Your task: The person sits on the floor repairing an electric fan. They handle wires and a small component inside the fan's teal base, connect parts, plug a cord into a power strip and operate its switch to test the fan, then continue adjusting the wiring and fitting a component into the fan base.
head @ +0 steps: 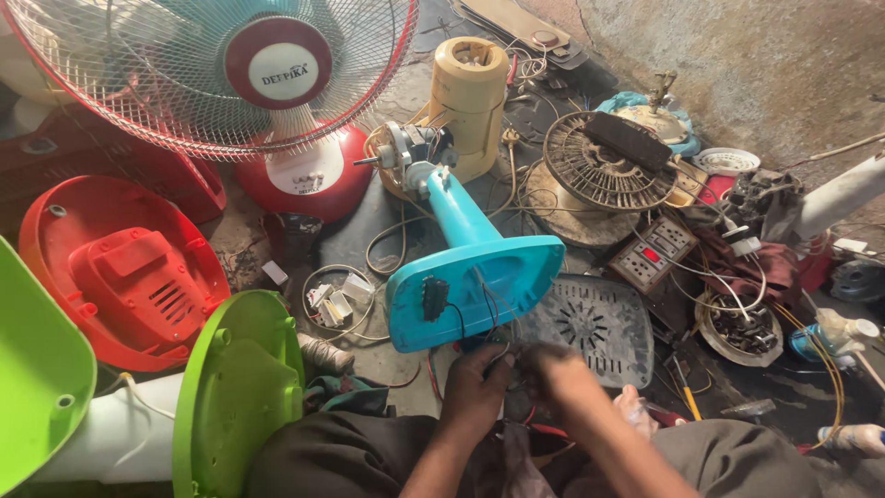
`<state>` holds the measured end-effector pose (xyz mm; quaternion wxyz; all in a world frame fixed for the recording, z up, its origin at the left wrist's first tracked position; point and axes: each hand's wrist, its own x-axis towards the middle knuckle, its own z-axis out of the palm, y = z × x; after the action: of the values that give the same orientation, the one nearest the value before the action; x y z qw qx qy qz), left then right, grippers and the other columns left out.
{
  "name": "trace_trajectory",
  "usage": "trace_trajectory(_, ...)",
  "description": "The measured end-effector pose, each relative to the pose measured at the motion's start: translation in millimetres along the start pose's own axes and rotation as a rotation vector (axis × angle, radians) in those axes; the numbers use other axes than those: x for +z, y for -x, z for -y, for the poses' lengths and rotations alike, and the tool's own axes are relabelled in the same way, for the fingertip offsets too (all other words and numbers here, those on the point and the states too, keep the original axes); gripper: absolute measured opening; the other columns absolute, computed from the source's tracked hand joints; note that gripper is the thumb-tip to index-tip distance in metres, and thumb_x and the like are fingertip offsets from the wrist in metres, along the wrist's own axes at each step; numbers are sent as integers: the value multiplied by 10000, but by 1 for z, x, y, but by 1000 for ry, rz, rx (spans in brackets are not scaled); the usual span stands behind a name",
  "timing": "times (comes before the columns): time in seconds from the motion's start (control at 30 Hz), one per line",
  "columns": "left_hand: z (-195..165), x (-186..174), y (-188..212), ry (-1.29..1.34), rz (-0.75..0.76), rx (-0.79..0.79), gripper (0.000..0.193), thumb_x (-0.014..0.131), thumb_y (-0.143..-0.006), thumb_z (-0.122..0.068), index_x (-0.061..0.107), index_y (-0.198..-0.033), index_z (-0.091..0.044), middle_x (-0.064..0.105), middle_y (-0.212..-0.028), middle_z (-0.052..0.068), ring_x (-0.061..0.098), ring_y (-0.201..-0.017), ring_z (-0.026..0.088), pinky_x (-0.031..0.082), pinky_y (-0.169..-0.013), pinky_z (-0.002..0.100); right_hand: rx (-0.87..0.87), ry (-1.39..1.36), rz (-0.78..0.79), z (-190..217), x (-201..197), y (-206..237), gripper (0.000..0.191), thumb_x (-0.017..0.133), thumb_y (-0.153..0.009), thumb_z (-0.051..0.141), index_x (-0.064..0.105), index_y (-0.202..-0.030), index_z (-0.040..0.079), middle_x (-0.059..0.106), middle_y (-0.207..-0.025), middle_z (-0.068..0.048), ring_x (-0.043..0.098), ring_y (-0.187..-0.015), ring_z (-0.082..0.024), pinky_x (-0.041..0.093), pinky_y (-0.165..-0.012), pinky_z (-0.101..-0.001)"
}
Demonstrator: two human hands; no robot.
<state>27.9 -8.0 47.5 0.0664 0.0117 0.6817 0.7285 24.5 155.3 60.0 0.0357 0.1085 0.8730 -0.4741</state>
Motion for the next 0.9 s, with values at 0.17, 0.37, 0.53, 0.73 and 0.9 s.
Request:
trace_trajectory(0.17, 5, 2, -3, 12, -39, -22, 223, 663, -940, -167, 787, -1087, -56, 742, -817, 25, 632, -734, 68, 514, -668, 270, 532, -658, 170, 7, -8, 7, 364, 592, -913, 323, 740, -958, -7, 710, -759, -124, 646, -642, -255, 519, -590, -384)
trace_trajectory(0.37, 7, 3, -3, 85, -12, 39, 226, 650, -954, -161, 773, -1108, -49, 756, -894, -16, 644, -809, 34, 521, -717, 253, -938, 662, -214, 27, -32, 20, 186, 728, -783, 190, 692, -940, 97, 678, -838, -96, 640, -751, -311, 488, -654, -416)
trace_trajectory(0.53, 8, 3, -2, 61, -12, -9, 228, 661, -943, -171, 780, -1095, -48, 726, -817, 8, 594, -716, 66, 484, -638, 284, -231, -141, 28, 9, -13, 3, 166, 671, -851, 169, 744, -871, 21, 667, -772, -87, 585, -696, -223, 451, -623, -384)
trace_trajectory(0.73, 11, 5, -3, 86, -31, -126, 207, 682, -930, -211, 731, -1067, -65, 720, -812, -10, 636, -714, 72, 522, -667, 282, -75, -99, 70, 13, -18, 8, 132, 683, -843, 169, 743, -899, 66, 745, -788, -48, 684, -741, -186, 529, -697, -347)
trace_trajectory(0.9, 16, 4, -4, 71, 22, -29, 222, 658, -951, -207, 760, -1042, -32, 718, -799, 20, 649, -733, 83, 522, -661, 277, -765, 643, -115, 42, -40, 24, 145, 692, -799, 200, 699, -886, 84, 677, -788, -112, 650, -765, -331, 493, -675, -431)
